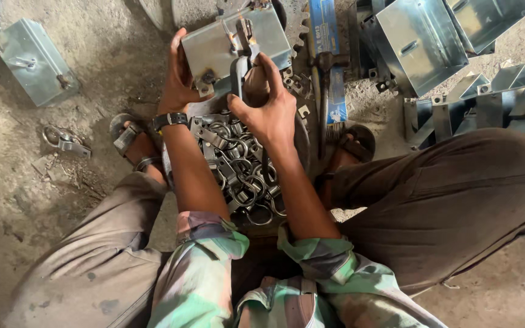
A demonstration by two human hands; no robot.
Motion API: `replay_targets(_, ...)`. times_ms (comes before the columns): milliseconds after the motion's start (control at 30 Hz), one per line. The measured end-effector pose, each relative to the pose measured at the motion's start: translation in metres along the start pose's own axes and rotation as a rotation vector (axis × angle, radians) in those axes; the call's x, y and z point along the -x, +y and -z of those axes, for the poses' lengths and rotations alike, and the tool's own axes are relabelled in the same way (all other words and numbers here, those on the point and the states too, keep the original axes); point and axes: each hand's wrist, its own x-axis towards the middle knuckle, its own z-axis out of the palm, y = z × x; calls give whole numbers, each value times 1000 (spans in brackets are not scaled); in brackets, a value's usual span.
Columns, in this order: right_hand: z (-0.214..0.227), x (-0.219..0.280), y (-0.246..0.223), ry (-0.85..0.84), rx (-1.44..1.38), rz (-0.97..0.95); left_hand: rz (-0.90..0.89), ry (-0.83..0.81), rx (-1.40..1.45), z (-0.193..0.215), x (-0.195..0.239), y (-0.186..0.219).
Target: The person welds metal handles and small components onto metal boxes while sitting on the floor, using a handheld welding tool and a hammer.
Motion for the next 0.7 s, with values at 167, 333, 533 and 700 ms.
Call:
replay_targets(167,1,0,-2,9,-28,21,33,37,9,-3,3,2)
replay_targets(333,2,-6,-1,-5,-132,-202,11,36,-25,-1,-2,2)
replay_targets(533,8,-3,-6,-16,287,59,48,44,9,-2,0,5)
replay_targets(700,4,-4,2,-53,171,-47,31,52,21,-4,2,4)
